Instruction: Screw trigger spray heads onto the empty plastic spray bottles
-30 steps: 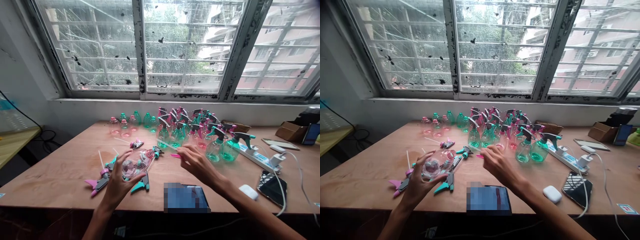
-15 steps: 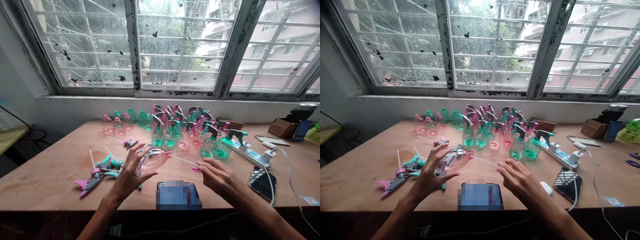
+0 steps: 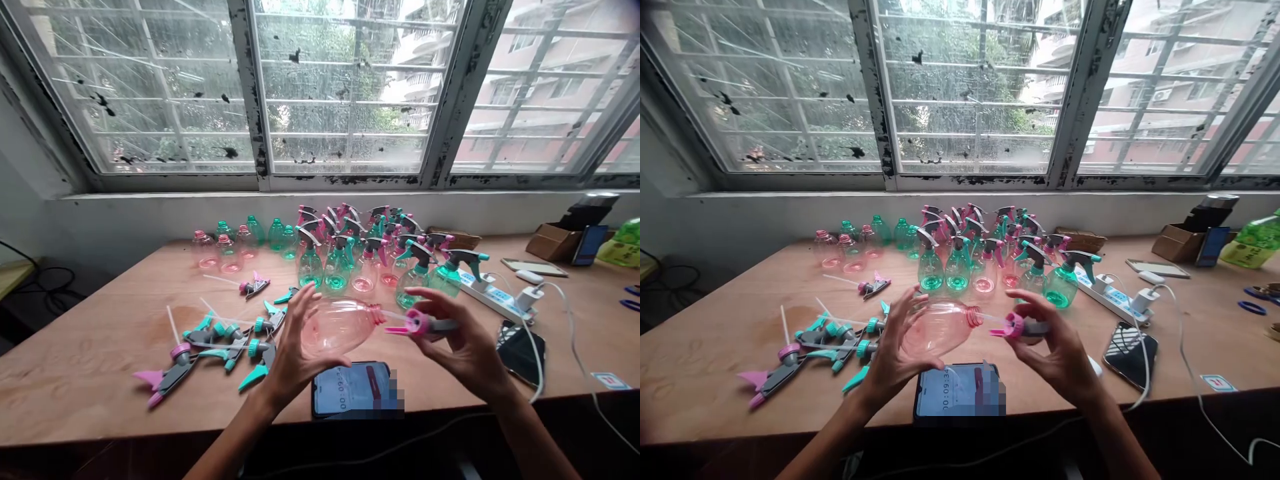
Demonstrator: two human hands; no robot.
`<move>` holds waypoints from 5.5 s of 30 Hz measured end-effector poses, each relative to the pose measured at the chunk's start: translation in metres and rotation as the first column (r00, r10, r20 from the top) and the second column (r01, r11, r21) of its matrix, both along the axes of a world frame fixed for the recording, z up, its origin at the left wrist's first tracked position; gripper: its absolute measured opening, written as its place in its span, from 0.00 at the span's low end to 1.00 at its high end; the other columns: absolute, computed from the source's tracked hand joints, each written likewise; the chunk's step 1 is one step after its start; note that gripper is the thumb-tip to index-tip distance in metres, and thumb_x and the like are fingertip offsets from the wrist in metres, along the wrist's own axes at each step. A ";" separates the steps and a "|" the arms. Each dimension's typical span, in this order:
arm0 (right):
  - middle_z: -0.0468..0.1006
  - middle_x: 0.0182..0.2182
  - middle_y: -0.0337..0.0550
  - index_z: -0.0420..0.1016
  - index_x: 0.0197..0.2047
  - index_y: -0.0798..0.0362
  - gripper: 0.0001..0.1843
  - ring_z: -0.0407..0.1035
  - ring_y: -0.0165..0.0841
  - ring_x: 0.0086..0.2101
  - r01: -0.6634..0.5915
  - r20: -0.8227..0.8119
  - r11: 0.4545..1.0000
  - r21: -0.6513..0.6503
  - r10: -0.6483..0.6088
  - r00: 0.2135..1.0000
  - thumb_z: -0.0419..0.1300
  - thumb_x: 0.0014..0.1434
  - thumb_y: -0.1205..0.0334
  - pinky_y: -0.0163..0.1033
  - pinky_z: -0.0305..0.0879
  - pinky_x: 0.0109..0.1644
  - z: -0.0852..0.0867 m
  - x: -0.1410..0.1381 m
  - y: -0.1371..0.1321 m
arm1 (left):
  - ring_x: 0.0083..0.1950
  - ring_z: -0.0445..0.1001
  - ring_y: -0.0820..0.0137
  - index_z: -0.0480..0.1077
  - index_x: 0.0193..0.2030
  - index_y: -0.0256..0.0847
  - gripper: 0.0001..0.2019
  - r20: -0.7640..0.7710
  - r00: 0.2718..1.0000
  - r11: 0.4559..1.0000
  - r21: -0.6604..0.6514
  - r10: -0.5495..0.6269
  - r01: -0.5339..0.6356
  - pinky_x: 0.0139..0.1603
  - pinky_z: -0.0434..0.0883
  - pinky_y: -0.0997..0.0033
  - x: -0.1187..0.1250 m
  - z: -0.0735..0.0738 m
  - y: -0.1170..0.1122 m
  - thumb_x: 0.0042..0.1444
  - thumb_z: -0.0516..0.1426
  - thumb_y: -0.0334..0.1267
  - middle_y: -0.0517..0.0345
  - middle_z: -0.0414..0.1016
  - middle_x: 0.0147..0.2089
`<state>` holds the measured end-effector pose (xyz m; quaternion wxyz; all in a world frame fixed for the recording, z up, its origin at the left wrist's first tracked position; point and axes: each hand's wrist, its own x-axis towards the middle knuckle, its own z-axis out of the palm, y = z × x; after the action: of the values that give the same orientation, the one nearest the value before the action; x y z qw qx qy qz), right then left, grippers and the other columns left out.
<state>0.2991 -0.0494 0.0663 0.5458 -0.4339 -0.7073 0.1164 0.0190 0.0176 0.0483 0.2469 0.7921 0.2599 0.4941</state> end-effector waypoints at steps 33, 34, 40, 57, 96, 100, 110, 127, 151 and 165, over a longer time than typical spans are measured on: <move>0.83 0.31 0.39 0.80 0.41 0.49 0.14 0.77 0.35 0.29 -0.221 -0.517 0.916 -0.335 0.018 0.856 0.73 0.51 0.60 0.33 0.76 0.32 -0.084 -0.042 0.004 | 0.72 0.59 0.50 0.50 0.73 0.53 0.36 0.014 1.000 0.976 -0.216 0.004 -0.001 0.71 0.60 0.46 -0.011 -0.046 -0.024 0.62 0.60 0.50 0.47 0.57 0.73; 0.83 0.30 0.38 0.80 0.41 0.49 0.14 0.77 0.35 0.29 -0.217 -0.514 0.914 -0.343 0.010 0.857 0.73 0.51 0.60 0.33 0.76 0.31 -0.085 -0.043 0.003 | 0.72 0.59 0.51 0.50 0.73 0.54 0.35 0.039 0.999 0.975 -0.221 0.004 0.005 0.70 0.60 0.47 -0.010 -0.047 -0.025 0.63 0.60 0.50 0.48 0.56 0.73; 0.82 0.28 0.37 0.79 0.42 0.50 0.13 0.76 0.33 0.27 -0.206 -0.530 0.913 -0.353 -0.013 0.848 0.72 0.53 0.57 0.32 0.74 0.31 -0.089 -0.043 0.004 | 0.74 0.53 0.53 0.51 0.72 0.58 0.30 -0.026 0.999 0.990 -0.141 0.029 -0.033 0.72 0.57 0.46 -0.009 -0.050 -0.022 0.67 0.56 0.44 0.52 0.53 0.75; 0.83 0.29 0.38 0.79 0.43 0.50 0.14 0.76 0.33 0.28 -0.209 -0.562 0.917 -0.339 -0.019 0.827 0.72 0.54 0.56 0.31 0.74 0.31 -0.088 -0.043 0.006 | 0.75 0.50 0.52 0.42 0.74 0.59 0.41 -0.019 1.000 0.969 -0.248 -0.002 -0.003 0.74 0.52 0.48 -0.006 -0.055 -0.019 0.62 0.62 0.44 0.53 0.50 0.76; 0.82 0.29 0.40 0.79 0.42 0.52 0.16 0.77 0.37 0.28 -0.246 -0.530 0.882 -0.402 -0.005 0.848 0.72 0.54 0.53 0.36 0.74 0.32 -0.086 -0.043 0.006 | 0.73 0.54 0.48 0.42 0.74 0.58 0.44 -0.007 1.000 0.974 -0.224 -0.028 0.026 0.69 0.62 0.46 -0.006 -0.047 -0.021 0.59 0.65 0.44 0.49 0.46 0.77; 0.81 0.29 0.39 0.78 0.42 0.53 0.16 0.76 0.36 0.28 -0.257 -0.526 0.880 -0.400 0.009 0.850 0.71 0.54 0.53 0.36 0.73 0.32 -0.085 -0.044 0.005 | 0.69 0.64 0.52 0.37 0.74 0.61 0.42 0.007 0.999 0.974 -0.223 -0.036 0.037 0.69 0.61 0.44 -0.006 -0.052 -0.021 0.64 0.60 0.43 0.49 0.45 0.77; 0.82 0.31 0.40 0.78 0.41 0.52 0.14 0.77 0.35 0.30 -0.252 -0.525 0.889 -0.382 0.016 0.851 0.71 0.54 0.55 0.34 0.74 0.34 -0.086 -0.043 0.008 | 0.77 0.42 0.51 0.42 0.74 0.60 0.39 0.005 1.000 0.971 -0.238 -0.022 0.022 0.73 0.55 0.48 -0.005 -0.048 -0.022 0.63 0.61 0.43 0.55 0.42 0.78; 0.82 0.29 0.41 0.78 0.42 0.52 0.17 0.77 0.38 0.29 -0.251 -0.509 0.880 -0.402 0.013 0.861 0.71 0.54 0.52 0.37 0.75 0.32 -0.086 -0.042 0.005 | 0.75 0.51 0.49 0.39 0.75 0.59 0.42 -0.012 1.000 0.971 -0.239 -0.021 0.017 0.72 0.56 0.46 -0.008 -0.052 -0.022 0.63 0.61 0.44 0.52 0.43 0.77; 0.82 0.30 0.40 0.78 0.42 0.53 0.15 0.77 0.37 0.30 -0.282 -0.544 0.865 -0.415 0.013 0.839 0.70 0.55 0.54 0.37 0.74 0.34 -0.084 -0.043 0.006 | 0.78 0.40 0.55 0.37 0.75 0.60 0.40 -0.011 0.998 0.974 -0.218 -0.059 0.056 0.74 0.50 0.48 -0.007 -0.049 -0.025 0.65 0.58 0.36 0.55 0.38 0.78; 0.82 0.29 0.39 0.79 0.42 0.52 0.16 0.75 0.35 0.28 -0.291 -0.565 0.865 -0.408 0.011 0.825 0.72 0.54 0.54 0.35 0.72 0.32 -0.088 -0.041 0.006 | 0.77 0.40 0.53 0.38 0.75 0.56 0.45 -0.033 0.998 0.973 -0.228 -0.046 0.037 0.74 0.47 0.44 -0.006 -0.045 -0.024 0.60 0.64 0.40 0.52 0.41 0.78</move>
<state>0.2581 -0.0433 -0.0219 0.5884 -0.4440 -0.5046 0.4494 0.0130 -0.0062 0.0029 0.3410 0.7732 0.3030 0.4406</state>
